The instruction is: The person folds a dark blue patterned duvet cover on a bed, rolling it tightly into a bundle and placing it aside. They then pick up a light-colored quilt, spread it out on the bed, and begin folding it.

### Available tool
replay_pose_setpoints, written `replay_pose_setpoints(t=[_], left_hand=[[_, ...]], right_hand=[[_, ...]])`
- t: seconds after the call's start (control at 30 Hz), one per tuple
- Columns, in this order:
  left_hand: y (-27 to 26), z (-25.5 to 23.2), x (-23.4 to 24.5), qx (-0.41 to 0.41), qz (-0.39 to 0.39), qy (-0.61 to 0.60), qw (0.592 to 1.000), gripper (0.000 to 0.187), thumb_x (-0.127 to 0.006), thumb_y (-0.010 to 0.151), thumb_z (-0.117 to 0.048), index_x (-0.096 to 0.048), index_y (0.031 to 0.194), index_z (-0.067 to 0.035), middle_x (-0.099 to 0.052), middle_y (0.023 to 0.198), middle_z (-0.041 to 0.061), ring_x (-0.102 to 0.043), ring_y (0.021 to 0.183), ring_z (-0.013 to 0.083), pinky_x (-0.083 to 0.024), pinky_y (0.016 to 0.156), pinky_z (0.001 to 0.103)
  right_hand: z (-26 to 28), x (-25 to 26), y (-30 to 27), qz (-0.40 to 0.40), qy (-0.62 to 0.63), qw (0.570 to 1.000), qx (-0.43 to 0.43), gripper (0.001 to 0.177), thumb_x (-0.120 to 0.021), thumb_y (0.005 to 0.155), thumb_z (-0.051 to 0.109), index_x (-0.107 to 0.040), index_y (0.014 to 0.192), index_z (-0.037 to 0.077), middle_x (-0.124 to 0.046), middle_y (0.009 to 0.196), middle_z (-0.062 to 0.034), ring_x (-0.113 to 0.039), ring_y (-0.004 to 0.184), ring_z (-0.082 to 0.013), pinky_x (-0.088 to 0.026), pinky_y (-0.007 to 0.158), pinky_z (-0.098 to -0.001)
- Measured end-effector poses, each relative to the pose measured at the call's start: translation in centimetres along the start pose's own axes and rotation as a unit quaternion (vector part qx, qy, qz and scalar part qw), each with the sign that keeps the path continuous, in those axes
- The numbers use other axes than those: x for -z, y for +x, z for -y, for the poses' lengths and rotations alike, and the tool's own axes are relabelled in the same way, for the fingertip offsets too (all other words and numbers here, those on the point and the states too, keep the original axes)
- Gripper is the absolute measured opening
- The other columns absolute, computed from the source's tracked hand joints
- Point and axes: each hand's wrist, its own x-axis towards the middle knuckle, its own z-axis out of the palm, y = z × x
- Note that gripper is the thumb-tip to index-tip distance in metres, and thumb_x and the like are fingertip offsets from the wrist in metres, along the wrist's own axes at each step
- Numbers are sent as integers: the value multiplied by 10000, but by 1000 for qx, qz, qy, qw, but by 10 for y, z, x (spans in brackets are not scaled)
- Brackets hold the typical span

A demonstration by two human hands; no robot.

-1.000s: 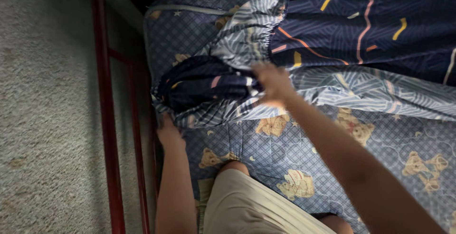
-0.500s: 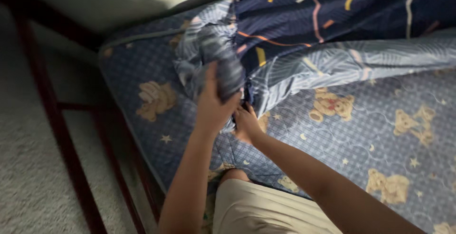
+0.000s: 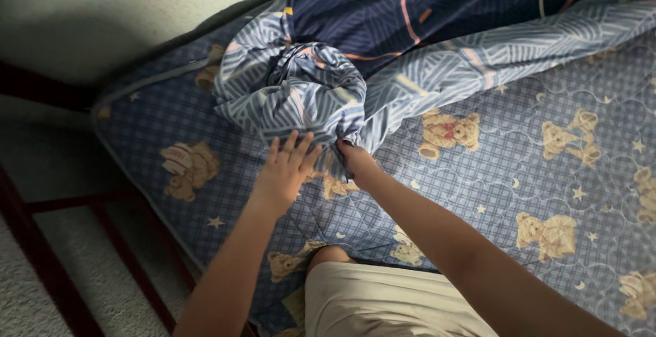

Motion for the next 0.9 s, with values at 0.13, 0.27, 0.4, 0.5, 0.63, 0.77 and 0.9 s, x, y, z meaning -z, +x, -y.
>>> replay_pose_setpoints(t=[0.13, 0.27, 0.4, 0.5, 0.63, 0.77, 0.9], left_hand=[[16, -4, -26, -61, -16, -37, 997, 785, -635, 876, -219, -315, 1592, -259, -222, 1681, 55, -196, 1527, 351, -195, 1196, 614], [61, -9, -11, -125, -136, -103, 977, 576, -617, 919, -198, -512, 1484, -243, -507, 1528, 63, -414, 1452, 349, -246, 1193, 614], [116, -21, 36, -92, 99, -156, 978, 347, -534, 979, -131, -676, 1284, -220, -757, 1097, 50, -685, 1131, 262, -321, 1233, 543], [157, -12, 59, -57, 88, -229, 968, 253, -557, 926, -160, -768, 1065, -174, -775, 1075, 82, -710, 1075, 302, -511, 1002, 452], [192, 1, 59, -4, 159, -243, 957, 321, -569, 842, -154, -775, 1089, -151, -736, 1083, 169, -687, 1010, 379, -535, 876, 483], [209, 4, 51, -9, 277, -183, 943, 299, -568, 869, -152, -796, 1052, -89, -744, 1115, 195, -711, 1022, 392, -555, 898, 478], [231, -21, 58, 21, 317, -178, 931, 265, -618, 839, -157, -785, 1024, -67, -715, 1137, 228, -688, 1063, 407, -526, 921, 497]], right_hand=[[16, 16, -22, 55, 104, 986, -119, 378, -578, 1018, 320, -669, 1220, 13, -766, 1067, -114, -740, 922, -231, -605, 853, -392], [39, 48, -47, 82, 114, 978, -157, 402, -536, 1027, 350, -658, 1251, 39, -756, 1123, -121, -736, 950, -238, -612, 863, -401], [76, 87, -86, 146, 168, 974, -29, 515, -510, 1023, 449, -571, 1351, 56, -665, 1291, -154, -677, 1098, -266, -568, 974, -454], [103, 125, -108, 218, 159, 956, 116, 743, -499, 969, 563, -504, 1504, 47, -552, 1543, -133, -550, 1390, -270, -440, 1137, -413], [132, 165, -109, 60, -310, 888, 334, 928, -786, 722, 304, -434, 1557, 101, -427, 1621, -171, -451, 1406, -429, -380, 1166, -484], [124, 152, -110, -9, -601, 657, 455, 1288, -944, 453, 340, -330, 1547, 50, -289, 1611, -256, -258, 1482, -475, -227, 1190, -522], [76, 126, -128, -32, -424, 687, 589, 1361, -966, 447, 524, -327, 1526, -5, -291, 1576, -296, -280, 1457, -482, -225, 1195, -554]])
